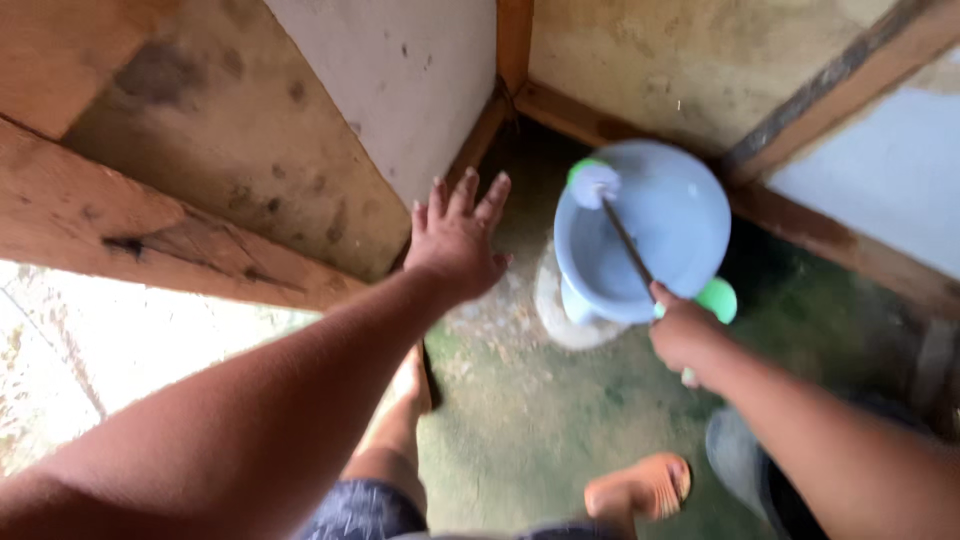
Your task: The person scrubs the inside of a white toilet bowl using a long-handled toilet brush. They repeatedly dip the brush into a black bucket of water and scrub the bowl's interior surfaces.
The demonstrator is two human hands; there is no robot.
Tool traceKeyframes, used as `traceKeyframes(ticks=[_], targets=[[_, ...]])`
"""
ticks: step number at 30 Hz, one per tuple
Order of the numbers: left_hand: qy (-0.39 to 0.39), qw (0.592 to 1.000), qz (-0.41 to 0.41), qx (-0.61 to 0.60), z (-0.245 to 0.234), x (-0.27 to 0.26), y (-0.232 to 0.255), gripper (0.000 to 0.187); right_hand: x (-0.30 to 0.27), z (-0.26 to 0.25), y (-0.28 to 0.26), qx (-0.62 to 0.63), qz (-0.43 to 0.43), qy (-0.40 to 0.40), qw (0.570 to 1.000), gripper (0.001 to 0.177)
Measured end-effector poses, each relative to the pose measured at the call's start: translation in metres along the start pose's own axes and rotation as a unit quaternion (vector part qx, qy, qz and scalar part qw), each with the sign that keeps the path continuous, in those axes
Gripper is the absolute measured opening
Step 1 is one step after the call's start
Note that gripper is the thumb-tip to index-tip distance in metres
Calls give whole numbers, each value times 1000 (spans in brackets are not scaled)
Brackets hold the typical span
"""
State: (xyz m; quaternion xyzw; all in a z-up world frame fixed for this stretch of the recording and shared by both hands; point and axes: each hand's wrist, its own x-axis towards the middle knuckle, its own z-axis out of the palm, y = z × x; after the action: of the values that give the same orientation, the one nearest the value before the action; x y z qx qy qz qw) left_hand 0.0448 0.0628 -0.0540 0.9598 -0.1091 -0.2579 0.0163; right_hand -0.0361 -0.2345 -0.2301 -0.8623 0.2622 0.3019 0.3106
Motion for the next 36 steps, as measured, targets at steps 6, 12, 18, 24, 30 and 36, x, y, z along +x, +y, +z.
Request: traceKeyframes(ticks=[6,12,18,24,30,36], targets=[[8,999,-18,-27,-1,2,-2,97,-37,11,6,66,45,-38,996,63],[-1,1000,-13,-27,4,0,5,95,35,-50,-26,186,128,-87,970,58],[6,1000,-16,-24,0,-2,-7,95,-18,-22,5,359,135,-54,922,56],[18,999,-29,-33,-2,7,-5,95,-73,-13,-24,311,140,-34,939,54],[12,999,-22,-42,-3,8,4,96,-108,1,-10,190,140,-50,970,55],[20,998,-23,-50,-3,12,4,96,-59,-4,-16,37,-63,58,996,55]])
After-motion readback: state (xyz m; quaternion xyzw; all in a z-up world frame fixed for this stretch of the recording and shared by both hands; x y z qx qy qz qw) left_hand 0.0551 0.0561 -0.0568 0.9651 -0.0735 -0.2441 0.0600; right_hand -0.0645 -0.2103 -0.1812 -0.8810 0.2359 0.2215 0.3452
